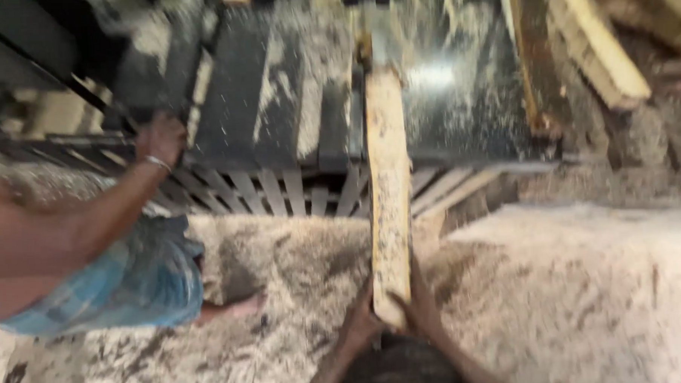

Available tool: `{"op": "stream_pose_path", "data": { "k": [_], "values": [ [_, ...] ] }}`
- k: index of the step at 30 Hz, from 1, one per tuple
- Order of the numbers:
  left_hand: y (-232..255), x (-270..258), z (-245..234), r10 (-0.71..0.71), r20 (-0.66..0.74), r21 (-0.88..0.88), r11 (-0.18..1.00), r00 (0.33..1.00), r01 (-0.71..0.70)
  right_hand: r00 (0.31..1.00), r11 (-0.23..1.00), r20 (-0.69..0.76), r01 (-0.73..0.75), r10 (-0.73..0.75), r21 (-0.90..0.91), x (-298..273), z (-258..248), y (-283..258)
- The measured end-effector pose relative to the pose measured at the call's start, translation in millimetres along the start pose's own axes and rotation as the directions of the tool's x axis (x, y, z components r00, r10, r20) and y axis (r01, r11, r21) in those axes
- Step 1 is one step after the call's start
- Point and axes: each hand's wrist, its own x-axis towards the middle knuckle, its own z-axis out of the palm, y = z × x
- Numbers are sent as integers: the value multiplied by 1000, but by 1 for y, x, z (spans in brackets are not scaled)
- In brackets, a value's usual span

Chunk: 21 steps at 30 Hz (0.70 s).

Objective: Sawing wood planks into smaller pieces using a vertical band saw in a workshop.

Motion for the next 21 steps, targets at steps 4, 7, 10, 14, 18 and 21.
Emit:
{"op": "stream_pose_path", "data": {
  "k": [4,7,10,14,18,21],
  "values": [
    [6,-19,-1,91,-28,-10,996,995,-92,997,997,-58,43,-47,-61,-35,10,-36],
    [27,-23,-7,39,-36,-136,990,999,-43,990,999,-139,10,-15,-35,-30,13,-55],
    [45,-14,-20,-152,-2,-258,955,988,146,929,926,-64,-369,365,-82,-11,15,-73],
    [35,12,-30,-132,-26,-208,970,991,124,975,974,-71,-205,212,94,14,19,-69],
    [35,26,-41,-86,-1,-263,961,996,82,984,989,-95,-145,148,42,32,23,-58],
    [74,31,-57,-194,27,-242,950,981,195,972,973,-62,-223,227,55,41,20,-84]
  ]
}}
